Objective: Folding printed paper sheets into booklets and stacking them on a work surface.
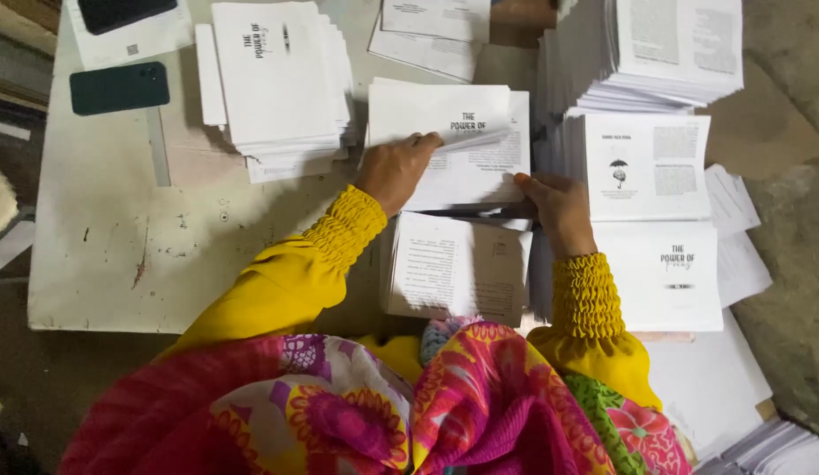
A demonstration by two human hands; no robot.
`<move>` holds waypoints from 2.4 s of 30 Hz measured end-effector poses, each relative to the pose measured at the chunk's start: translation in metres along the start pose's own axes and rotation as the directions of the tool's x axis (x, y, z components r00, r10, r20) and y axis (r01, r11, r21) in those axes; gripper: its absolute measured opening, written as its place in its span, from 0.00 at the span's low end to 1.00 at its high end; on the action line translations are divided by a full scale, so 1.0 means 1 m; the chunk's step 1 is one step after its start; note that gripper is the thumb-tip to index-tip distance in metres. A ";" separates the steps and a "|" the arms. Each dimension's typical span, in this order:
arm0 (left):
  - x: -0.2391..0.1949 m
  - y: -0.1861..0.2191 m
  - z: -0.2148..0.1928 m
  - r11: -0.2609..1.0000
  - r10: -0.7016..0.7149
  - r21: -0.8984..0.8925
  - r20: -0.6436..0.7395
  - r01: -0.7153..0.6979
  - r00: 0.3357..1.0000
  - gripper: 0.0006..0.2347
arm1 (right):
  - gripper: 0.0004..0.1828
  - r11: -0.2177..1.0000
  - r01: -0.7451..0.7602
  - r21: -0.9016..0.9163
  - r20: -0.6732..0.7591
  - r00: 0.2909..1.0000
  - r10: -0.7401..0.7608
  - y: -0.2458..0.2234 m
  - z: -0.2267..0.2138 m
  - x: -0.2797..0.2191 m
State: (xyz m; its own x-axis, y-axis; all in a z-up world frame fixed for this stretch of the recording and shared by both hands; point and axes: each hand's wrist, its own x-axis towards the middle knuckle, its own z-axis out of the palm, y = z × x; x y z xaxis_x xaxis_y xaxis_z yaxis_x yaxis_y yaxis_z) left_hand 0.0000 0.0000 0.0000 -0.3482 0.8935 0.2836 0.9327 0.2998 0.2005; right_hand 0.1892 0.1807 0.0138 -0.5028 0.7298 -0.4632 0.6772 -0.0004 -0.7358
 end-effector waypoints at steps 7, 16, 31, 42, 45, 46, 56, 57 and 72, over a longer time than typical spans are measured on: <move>0.005 0.000 -0.017 0.997 -0.048 -0.063 0.058 0.052 0.997 0.08 | 0.20 0.997 -0.060 0.038 -0.032 0.998 0.061 -0.025 -0.001 -0.017; 0.009 -0.017 -0.017 0.939 -0.141 -0.300 0.110 0.168 0.984 0.09 | 0.14 0.495 0.007 0.869 0.149 0.950 -0.275 -0.051 0.009 -0.040; -0.001 -0.053 -0.060 0.916 -0.363 -0.329 -0.433 0.230 0.825 0.11 | 0.21 0.520 0.138 0.843 -0.127 0.990 -0.057 -0.065 0.038 -0.031; -0.049 -0.079 -0.153 0.731 -0.647 -0.681 -0.673 0.040 0.358 0.06 | 0.30 0.677 0.722 0.142 0.311 0.617 -0.723 -0.153 -0.035 0.070; -0.055 -0.057 -0.177 0.763 -0.621 -0.637 -0.672 0.113 0.405 0.06 | 0.33 0.823 0.553 -0.130 0.677 0.656 -0.334 -0.195 0.003 0.028; -0.052 -0.055 -0.177 0.763 -0.621 -0.636 -0.672 0.115 0.403 0.06 | 0.33 0.822 0.554 -0.130 0.679 0.654 -0.334 -0.201 0.014 0.023; -0.023 -0.021 -0.151 0.751 -0.579 -0.651 -0.569 0.111 0.583 0.08 | 0.31 0.654 0.737 -0.171 0.565 0.617 -0.548 -0.144 0.055 0.041; -0.018 -0.018 -0.145 0.833 -0.478 -0.538 -0.583 0.128 0.657 0.07 | 0.28 0.655 0.750 -0.093 0.468 0.613 -0.636 -0.138 0.048 0.034; -0.001 0.043 0.010 0.999 -0.031 -0.035 -0.124 0.027 0.992 0.06 | 0.16 0.771 0.586 -0.252 -0.016 0.794 -0.608 -0.003 0.021 0.012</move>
State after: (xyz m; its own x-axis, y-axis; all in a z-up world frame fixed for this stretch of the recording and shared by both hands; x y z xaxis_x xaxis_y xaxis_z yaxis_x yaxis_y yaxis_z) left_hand 0.0413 0.0155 -0.0012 -0.3857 0.8356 0.3911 0.9192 0.3116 0.2407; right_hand 0.1700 0.1751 -0.0001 -0.8025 0.5902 0.0876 0.3626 0.5989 -0.7140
